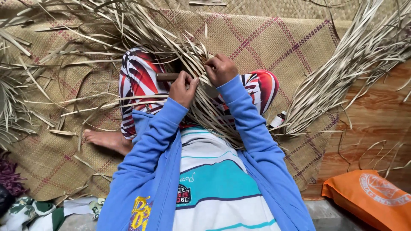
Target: Weaving dried plant fibers to create a basket or mat while sitting on the floor.
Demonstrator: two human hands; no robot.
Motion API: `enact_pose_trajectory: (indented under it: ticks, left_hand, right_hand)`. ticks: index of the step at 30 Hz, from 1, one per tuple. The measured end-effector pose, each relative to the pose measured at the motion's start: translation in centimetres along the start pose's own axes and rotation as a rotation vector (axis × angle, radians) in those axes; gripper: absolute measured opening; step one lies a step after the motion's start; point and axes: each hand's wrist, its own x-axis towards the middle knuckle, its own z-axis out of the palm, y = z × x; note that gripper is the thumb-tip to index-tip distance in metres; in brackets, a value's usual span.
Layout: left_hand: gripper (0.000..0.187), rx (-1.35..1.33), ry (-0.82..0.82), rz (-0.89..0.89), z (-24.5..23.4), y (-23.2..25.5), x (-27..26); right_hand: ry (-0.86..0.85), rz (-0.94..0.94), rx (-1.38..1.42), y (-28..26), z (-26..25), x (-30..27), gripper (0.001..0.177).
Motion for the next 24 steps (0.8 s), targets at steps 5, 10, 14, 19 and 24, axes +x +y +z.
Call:
enact_pose_trajectory:
  ticks: [5,10,14,19,24]
  left_hand:
    - [0.039,-0.131,-0.064,-0.104,0.3,-2.0,0.8]
    - [0.04,-0.179,-0.075,-0.127,1.7,-6.1,2.3]
    - [0.039,-0.262,-0.235,-0.152,3.0,-11.9,4.4]
    - [0.044,-0.376,-0.459,-0.254,-1.6,-7.0,4.2]
    - [0.031,-0.222,-0.553,0.007,-2.5,-6.8,3.0]
  right_hand:
    - [-0.125,0.016,0.177,-1.0,-1.2,1.0,0.025]
    - [-0.07,-0.136,0.217,-4.1,-0.9,0.9,0.016]
    - [-0.119,-0.26,0.504,-17.7,-1.2,-1.2,0.01]
    - [-0.26,-0.509,0.734,-25.8,0.3,-3.0,0.024]
    - [-0.122,-0.516,0.814,-24.7,-2.5,-0.9,0.021]
